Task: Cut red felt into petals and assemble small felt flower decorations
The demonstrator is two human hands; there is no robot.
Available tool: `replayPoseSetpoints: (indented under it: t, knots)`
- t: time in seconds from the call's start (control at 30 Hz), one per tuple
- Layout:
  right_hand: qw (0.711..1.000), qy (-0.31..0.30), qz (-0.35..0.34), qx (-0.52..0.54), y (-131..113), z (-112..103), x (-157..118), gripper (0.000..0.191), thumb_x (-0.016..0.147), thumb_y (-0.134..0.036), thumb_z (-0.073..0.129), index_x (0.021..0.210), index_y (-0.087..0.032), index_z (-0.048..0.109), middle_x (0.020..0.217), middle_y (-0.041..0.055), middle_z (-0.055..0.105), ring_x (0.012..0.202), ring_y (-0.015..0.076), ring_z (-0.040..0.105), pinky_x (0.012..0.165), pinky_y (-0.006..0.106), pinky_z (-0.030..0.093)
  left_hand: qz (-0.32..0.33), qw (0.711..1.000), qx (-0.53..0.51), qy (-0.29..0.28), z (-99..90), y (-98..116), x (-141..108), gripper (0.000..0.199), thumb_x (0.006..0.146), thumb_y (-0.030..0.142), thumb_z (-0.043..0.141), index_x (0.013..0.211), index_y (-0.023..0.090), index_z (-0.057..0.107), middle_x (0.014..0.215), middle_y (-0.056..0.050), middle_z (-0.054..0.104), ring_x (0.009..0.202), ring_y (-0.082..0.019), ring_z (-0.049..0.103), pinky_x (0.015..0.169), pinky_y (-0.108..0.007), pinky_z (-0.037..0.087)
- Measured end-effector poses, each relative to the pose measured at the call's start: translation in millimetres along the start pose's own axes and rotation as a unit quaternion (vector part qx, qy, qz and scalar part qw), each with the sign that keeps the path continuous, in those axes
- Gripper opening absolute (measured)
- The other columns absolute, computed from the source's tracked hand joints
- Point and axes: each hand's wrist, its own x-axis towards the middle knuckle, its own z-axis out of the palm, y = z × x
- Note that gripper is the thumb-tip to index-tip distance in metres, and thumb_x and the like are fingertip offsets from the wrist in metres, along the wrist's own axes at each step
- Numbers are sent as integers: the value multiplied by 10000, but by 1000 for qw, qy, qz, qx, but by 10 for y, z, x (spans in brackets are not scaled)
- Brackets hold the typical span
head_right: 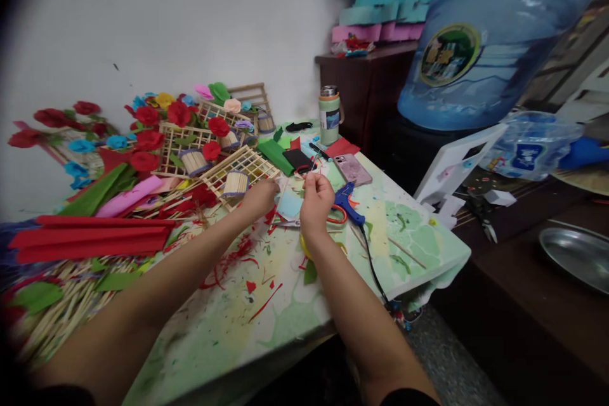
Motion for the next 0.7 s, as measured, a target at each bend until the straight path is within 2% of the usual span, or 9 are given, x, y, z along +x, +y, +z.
replayPoseSetpoints:
  t: [0.1,0.23,0.33,0.5,0.7]
  knots:
    - [998,49,-7,41,10,-9,37,326,775,-509,515,759,-184,512,627,-46,410,505,77,305,461,216,264,-13,1000,8,-7,69,37,159,264,788,109,472,938,140,688,1017,-176,647,999,-264,595,821,-336,460]
    - [998,25,5,66,23,14,16,310,746,-485,564,734,-177,531,585,-61,408,470,66,295,444,213,249,-26,1000,10,-7,135,33,256,268,816,186,462,958,131,683,1013,-195,659,989,-283,608,806,-359,471]
    - [996,13,12,83,23,26,-1,301,728,-471,587,725,-176,529,577,-64,415,462,61,300,435,209,238,-32,999,4,-11,154,-5,276,276,810,172,456,967,139,681,1003,-187,672,965,-271,624,786,-343,475]
    - [996,17,36,82,27,36,8,339,704,-512,589,720,-179,525,564,-69,407,449,59,300,421,211,236,-43,999,-10,-32,136,-81,259,236,760,144,508,901,148,697,975,-175,689,941,-257,638,775,-311,473]
    - [996,13,55,73,53,56,9,320,685,-481,596,756,-172,556,564,-68,427,439,54,293,417,211,228,-67,996,-43,-31,176,-57,260,221,754,219,563,902,123,698,1025,-209,671,973,-297,626,795,-353,474]
